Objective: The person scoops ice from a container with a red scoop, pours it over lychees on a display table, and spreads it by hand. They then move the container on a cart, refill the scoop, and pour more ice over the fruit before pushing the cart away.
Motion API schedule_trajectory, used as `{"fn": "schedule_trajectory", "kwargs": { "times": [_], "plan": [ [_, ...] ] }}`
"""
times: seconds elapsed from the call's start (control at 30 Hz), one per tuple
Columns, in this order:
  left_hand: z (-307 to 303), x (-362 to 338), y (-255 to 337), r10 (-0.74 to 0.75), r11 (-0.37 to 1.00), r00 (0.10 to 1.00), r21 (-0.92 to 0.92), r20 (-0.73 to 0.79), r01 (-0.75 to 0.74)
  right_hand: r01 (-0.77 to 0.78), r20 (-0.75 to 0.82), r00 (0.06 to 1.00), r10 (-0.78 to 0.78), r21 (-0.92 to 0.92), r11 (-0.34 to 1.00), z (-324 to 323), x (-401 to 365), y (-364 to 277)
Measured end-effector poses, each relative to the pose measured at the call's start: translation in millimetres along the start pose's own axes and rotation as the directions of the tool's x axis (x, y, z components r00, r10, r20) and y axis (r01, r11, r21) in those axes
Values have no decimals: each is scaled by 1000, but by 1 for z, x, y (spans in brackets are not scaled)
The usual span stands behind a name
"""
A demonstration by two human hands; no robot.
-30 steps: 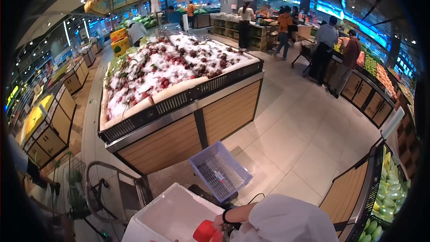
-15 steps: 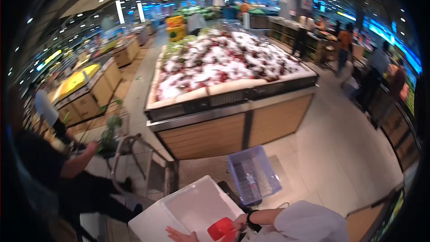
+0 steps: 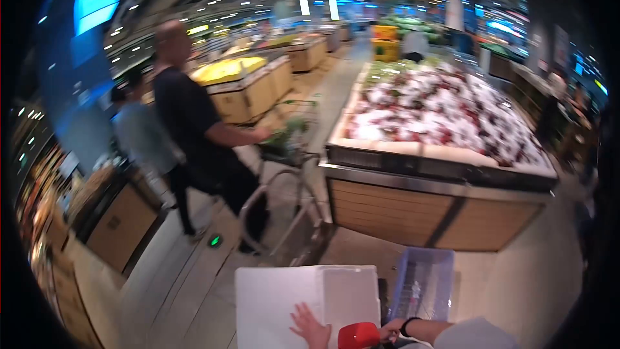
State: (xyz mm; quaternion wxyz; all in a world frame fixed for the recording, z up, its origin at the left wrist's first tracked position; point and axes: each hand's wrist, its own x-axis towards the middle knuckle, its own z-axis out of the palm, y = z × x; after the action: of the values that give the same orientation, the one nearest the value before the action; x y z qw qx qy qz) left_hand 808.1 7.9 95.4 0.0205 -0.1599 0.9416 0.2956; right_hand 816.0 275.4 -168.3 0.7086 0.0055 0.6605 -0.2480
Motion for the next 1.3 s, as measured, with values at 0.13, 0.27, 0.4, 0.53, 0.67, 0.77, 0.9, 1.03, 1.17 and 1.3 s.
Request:
{"fn": "schedule_trajectory", "kwargs": {
  "times": [0.13,0.27,0.4,0.53,0.67,0.77,0.9,1.03,1.17,1.3],
  "plan": [
    [5,5,12,50,999,998,-1,25,-50,106,-235,967,-100,12,994,-10,-16,-14],
    [1,14,17,-3,991,999,136,52,-4,308,-293,894,-340,-151,939,-10,-1,4],
    [1,26,5,-6,995,1000,95,9,5,505,-44,863,-503,98,858,-8,-59,-14],
    [-2,38,-19,-35,999,999,34,16,34,84,-476,744,-470,-631,771,7,-78,-38],
    [-9,45,-45,90,996,995,25,31,-91,48,-441,784,-438,-660,750,-19,-59,-32],
    [-12,47,-52,15,996,1000,-86,19,-13,67,-467,624,-627,-767,638,-38,-17,-31],
    [-9,51,-44,-161,976,986,-141,33,164,47,-476,460,-750,-830,555,-89,30,-71],
    [-2,50,-48,-321,927,947,-201,8,316,86,-515,142,-846,-845,529,-161,105,-110],
    [-5,71,-28,-563,777,827,-334,11,533,-93,-467,292,-835,-882,461,-210,131,-168],
    [3,71,-17,-572,794,816,-312,-90,522,-243,-558,477,-680,-827,507,-235,181,-179]
  ]
}}
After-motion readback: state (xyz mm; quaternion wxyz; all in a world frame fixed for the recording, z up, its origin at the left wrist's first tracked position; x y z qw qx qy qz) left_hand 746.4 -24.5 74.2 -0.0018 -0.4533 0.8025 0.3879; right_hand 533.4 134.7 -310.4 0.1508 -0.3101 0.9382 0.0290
